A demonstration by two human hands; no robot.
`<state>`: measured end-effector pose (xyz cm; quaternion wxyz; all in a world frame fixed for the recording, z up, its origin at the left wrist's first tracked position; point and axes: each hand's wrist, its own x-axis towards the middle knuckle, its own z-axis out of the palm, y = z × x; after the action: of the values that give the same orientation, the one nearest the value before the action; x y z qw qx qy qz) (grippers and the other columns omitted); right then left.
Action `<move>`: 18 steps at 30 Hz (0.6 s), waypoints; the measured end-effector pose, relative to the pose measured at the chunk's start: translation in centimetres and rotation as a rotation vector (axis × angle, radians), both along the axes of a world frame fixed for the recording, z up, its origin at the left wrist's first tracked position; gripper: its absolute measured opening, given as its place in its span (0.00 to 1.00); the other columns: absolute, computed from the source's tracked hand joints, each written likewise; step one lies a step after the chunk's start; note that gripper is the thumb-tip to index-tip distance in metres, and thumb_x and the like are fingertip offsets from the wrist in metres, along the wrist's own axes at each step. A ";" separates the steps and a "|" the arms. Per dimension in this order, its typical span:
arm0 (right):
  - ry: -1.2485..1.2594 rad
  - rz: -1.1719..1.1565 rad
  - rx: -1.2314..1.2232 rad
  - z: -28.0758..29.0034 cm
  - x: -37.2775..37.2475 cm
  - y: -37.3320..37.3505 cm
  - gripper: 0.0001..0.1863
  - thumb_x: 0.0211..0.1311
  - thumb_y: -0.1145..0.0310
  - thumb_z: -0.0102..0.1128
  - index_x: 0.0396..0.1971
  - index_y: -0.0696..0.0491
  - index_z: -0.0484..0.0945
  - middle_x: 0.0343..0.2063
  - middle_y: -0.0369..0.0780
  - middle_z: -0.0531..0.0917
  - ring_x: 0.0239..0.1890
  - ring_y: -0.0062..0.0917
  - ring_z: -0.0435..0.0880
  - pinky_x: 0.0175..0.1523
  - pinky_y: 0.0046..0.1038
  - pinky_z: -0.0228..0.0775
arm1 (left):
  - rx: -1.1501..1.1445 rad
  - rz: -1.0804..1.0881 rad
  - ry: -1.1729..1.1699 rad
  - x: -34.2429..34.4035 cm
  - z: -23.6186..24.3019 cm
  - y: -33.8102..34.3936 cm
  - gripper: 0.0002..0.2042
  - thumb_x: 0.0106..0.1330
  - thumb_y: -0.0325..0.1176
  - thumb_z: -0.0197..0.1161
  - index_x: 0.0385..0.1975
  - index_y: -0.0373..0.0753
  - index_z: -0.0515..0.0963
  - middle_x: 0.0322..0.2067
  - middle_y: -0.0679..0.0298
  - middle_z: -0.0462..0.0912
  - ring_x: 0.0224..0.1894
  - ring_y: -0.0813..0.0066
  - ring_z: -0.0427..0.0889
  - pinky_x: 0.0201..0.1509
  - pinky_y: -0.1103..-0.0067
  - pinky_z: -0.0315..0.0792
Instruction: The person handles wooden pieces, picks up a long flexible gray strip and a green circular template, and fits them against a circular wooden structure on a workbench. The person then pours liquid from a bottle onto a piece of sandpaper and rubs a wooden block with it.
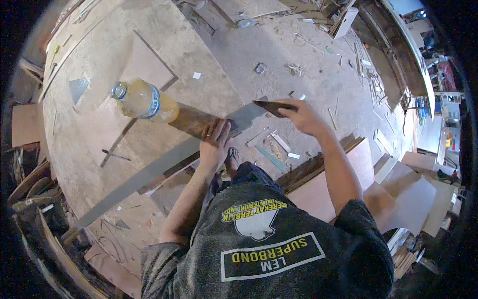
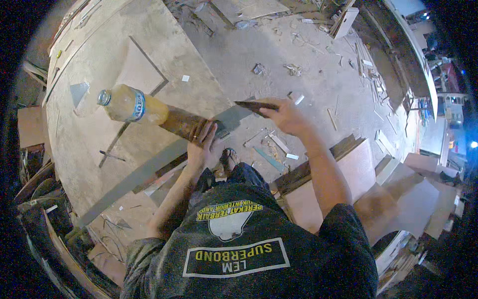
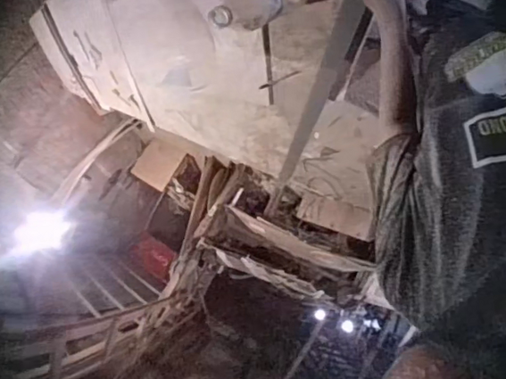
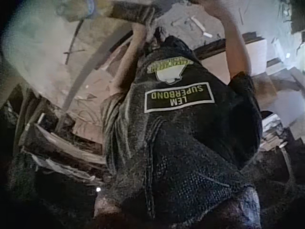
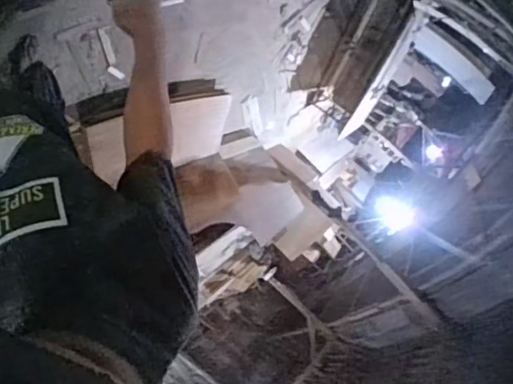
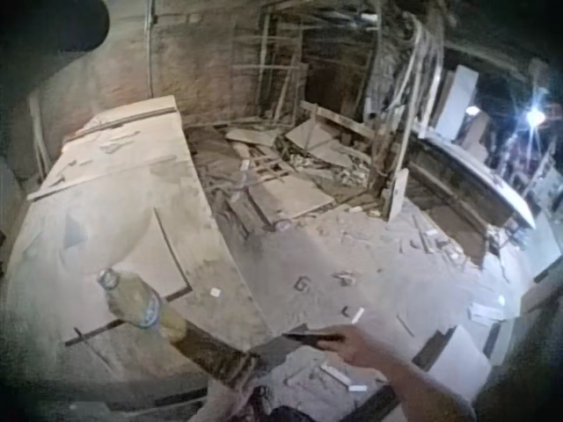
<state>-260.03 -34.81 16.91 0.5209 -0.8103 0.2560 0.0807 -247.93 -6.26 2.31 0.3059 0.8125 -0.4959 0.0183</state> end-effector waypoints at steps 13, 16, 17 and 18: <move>-0.074 0.384 -0.741 -5.6 -1.1 4.2 0.32 0.59 0.74 0.56 0.62 0.28 0.76 0.64 0.41 0.75 0.60 0.43 0.77 0.63 0.43 0.71 | 0.128 0.028 -0.069 1.9 -1.3 4.8 0.24 0.59 0.25 0.59 0.59 0.44 0.78 0.68 0.66 0.72 0.73 0.62 0.65 0.74 0.59 0.60; -0.209 0.379 -0.921 -6.9 -0.8 4.5 0.31 0.58 0.73 0.58 0.60 0.28 0.78 0.60 0.39 0.78 0.59 0.39 0.77 0.59 0.43 0.73 | 0.180 0.025 -0.069 2.0 -0.8 5.3 0.24 0.61 0.26 0.58 0.60 0.45 0.77 0.69 0.67 0.70 0.74 0.63 0.63 0.75 0.60 0.58; -0.250 0.388 -0.972 -7.3 -0.6 4.4 0.30 0.57 0.72 0.59 0.59 0.28 0.78 0.58 0.37 0.78 0.59 0.38 0.77 0.58 0.43 0.72 | 0.187 0.018 -0.050 2.1 -0.8 5.4 0.24 0.63 0.27 0.58 0.61 0.47 0.77 0.70 0.67 0.69 0.74 0.63 0.63 0.76 0.60 0.56; -0.291 0.396 -1.022 -7.7 -0.4 4.4 0.30 0.56 0.72 0.61 0.58 0.28 0.79 0.57 0.36 0.79 0.58 0.37 0.78 0.56 0.43 0.72 | 0.187 0.017 -0.049 2.1 -0.9 5.5 0.24 0.63 0.27 0.58 0.61 0.47 0.77 0.70 0.67 0.69 0.74 0.63 0.63 0.76 0.60 0.56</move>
<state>-260.45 -30.43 9.25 0.0674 -0.9948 0.0315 -0.0696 -245.84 -0.77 1.41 0.2166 0.8411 -0.4957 -0.0055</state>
